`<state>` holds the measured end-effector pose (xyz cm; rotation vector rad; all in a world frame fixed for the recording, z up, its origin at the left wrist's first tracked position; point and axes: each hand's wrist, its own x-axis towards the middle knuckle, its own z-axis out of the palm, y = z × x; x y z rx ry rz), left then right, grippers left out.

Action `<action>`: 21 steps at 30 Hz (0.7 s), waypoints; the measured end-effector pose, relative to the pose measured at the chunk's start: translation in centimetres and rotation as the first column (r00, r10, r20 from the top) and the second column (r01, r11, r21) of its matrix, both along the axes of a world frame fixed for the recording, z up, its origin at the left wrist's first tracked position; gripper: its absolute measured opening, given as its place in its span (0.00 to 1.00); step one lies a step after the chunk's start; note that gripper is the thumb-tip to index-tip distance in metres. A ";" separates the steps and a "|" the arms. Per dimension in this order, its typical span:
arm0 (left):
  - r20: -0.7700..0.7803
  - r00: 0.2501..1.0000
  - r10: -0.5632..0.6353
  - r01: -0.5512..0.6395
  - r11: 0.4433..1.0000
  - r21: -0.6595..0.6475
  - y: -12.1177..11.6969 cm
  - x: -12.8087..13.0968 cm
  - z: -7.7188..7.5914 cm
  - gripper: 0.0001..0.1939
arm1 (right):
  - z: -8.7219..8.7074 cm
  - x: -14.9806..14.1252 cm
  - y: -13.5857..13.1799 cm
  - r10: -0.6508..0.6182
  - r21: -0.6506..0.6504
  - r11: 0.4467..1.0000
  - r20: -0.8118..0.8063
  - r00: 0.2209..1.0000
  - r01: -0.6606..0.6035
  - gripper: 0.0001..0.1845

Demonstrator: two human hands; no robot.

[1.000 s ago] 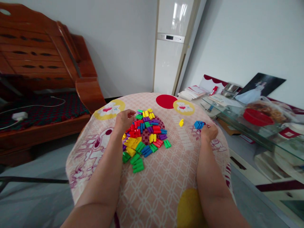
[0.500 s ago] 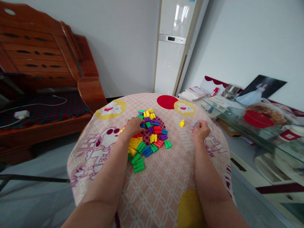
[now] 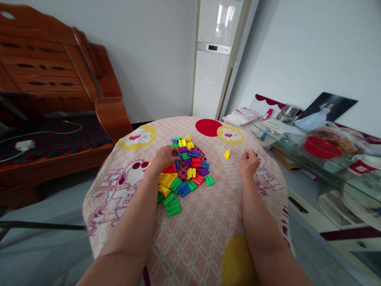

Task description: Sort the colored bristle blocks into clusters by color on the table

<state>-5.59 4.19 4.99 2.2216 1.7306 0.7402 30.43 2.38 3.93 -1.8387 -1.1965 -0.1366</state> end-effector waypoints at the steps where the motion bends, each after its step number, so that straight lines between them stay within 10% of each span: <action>1: 0.071 0.997 0.011 -0.011 1.000 0.001 0.0 -0.2 0.1 0.09 | 0.0 0.0 0.0 0.000 -0.001 1.000 0.000 1.000 0.000 0.17; 8: 0.541 0.839 0.059 -0.065 0.998 -0.008 -0.4 -0.8 1.3 0.18 | -0.1 0.0 0.1 0.023 0.020 1.000 -0.016 1.000 -0.023 0.17; 13: 0.729 0.684 -0.018 0.038 0.999 -0.012 -1.0 1.1 2.6 0.22 | 0.2 -1.4 0.1 0.274 0.072 0.961 -0.154 0.949 -0.266 0.15; 21: 0.668 0.710 -0.225 0.276 0.961 0.031 -2.5 7.2 2.8 0.13 | 1.2 -6.5 -1.6 0.767 0.088 0.439 -0.554 0.322 -0.894 0.19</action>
